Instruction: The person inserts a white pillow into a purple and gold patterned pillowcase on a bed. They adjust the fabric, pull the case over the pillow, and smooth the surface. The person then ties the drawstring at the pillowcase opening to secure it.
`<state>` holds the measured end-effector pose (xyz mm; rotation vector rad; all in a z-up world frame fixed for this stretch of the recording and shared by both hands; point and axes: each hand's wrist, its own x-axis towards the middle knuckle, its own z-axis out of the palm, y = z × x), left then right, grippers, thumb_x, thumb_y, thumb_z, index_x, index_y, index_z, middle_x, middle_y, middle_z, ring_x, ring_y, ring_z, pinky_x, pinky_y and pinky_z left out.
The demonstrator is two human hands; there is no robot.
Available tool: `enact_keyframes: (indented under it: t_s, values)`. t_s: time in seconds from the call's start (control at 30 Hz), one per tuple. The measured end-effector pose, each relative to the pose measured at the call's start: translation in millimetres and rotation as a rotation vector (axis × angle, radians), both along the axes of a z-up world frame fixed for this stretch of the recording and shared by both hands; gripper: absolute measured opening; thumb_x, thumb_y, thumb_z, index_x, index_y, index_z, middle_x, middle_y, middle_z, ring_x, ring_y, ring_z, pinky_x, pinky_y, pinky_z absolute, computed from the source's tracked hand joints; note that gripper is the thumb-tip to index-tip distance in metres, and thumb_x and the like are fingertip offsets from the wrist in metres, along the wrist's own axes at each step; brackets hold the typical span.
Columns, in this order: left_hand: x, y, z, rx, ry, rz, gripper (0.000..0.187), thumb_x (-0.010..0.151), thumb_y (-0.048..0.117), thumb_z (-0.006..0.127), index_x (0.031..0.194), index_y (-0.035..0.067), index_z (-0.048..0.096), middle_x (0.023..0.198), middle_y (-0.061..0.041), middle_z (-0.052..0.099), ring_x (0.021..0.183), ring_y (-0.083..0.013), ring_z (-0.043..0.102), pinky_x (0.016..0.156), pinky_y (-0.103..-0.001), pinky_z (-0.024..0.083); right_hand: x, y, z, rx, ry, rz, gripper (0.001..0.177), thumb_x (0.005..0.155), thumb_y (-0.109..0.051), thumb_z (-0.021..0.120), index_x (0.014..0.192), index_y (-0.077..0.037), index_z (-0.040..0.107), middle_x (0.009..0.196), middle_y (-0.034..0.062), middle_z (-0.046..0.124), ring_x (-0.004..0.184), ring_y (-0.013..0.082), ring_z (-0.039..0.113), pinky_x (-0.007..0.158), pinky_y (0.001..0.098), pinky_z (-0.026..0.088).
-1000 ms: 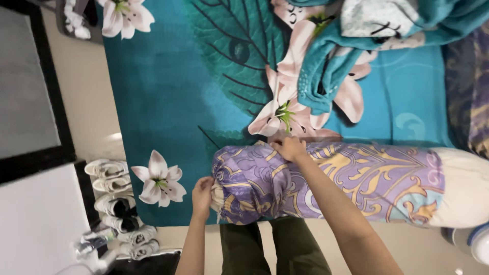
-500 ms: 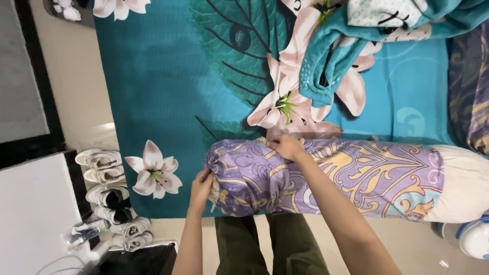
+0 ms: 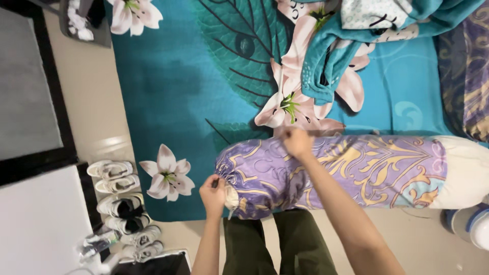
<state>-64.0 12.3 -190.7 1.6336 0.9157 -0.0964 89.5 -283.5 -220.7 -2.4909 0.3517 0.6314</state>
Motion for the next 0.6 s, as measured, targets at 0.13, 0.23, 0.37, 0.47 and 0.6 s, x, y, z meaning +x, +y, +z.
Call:
enact_keyframes:
  t_s: [0.13, 0.23, 0.37, 0.47, 0.6]
  values:
    - [44.3, -5.4, 63.8, 0.17, -0.203, -0.159, 0.01, 0.085, -0.002, 0.07, 0.094, -0.008, 0.069, 0.087, -0.005, 0.07, 0.077, -0.0095, 0.065, 0.07, -0.025, 0.053, 0.9, -86.2, 18.7, -0.136, -0.275, -0.042, 0.026, 0.091, -0.032, 0.067, 0.094, -0.008, 0.076, 0.097, 0.0194, 0.073, 0.092, 0.0401, 0.07, 0.084, 0.052, 0.051]
    - [74.9, -9.0, 104.1, 0.16, -0.347, -0.263, 0.009, 0.087, -0.002, 0.068, 0.094, -0.006, 0.07, 0.086, -0.006, 0.069, 0.075, -0.01, 0.065, 0.068, -0.024, 0.052, -20.8, -160.0, 40.0, -0.433, -0.281, -0.045, 0.03, 0.095, -0.037, 0.068, 0.085, -0.01, 0.074, 0.098, 0.0148, 0.074, 0.094, 0.0377, 0.067, 0.094, 0.0662, 0.032]
    - [89.8, -8.1, 120.9, 0.282, -0.365, -0.422, 0.008, 0.085, -0.002, 0.071, 0.093, -0.004, 0.073, 0.081, -0.008, 0.072, 0.067, -0.013, 0.065, 0.063, -0.025, 0.05, -63.8, -199.9, 39.1, -0.43, -0.346, -0.131, 0.029, 0.101, -0.034, 0.067, 0.09, -0.008, 0.073, 0.097, 0.0141, 0.074, 0.097, 0.0378, 0.067, 0.089, 0.0644, 0.035]
    - [72.8, 14.2, 101.6, 0.211, -0.27, -0.48, 0.008, 0.085, -0.001, 0.072, 0.093, -0.002, 0.074, 0.08, -0.008, 0.072, 0.067, -0.0128, 0.066, 0.063, -0.025, 0.051, -81.8, -206.0, 23.5, -0.25, -0.102, -0.237, 0.033, 0.096, -0.039, 0.071, 0.097, -0.006, 0.076, 0.095, 0.0192, 0.074, 0.092, 0.0397, 0.068, 0.086, 0.0553, 0.047]
    - [10.2, 65.0, 54.5, 0.158, -0.067, -0.573, 0.009, 0.084, 0.002, 0.074, 0.093, -0.001, 0.075, 0.081, -0.008, 0.075, 0.071, -0.0143, 0.068, 0.067, -0.027, 0.053, -119.3, -186.6, 17.3, 0.211, 0.265, -0.093, 0.036, 0.083, -0.036, 0.068, 0.096, -0.005, 0.079, 0.084, 0.0181, 0.08, 0.08, 0.0336, 0.076, 0.076, 0.0438, 0.057]
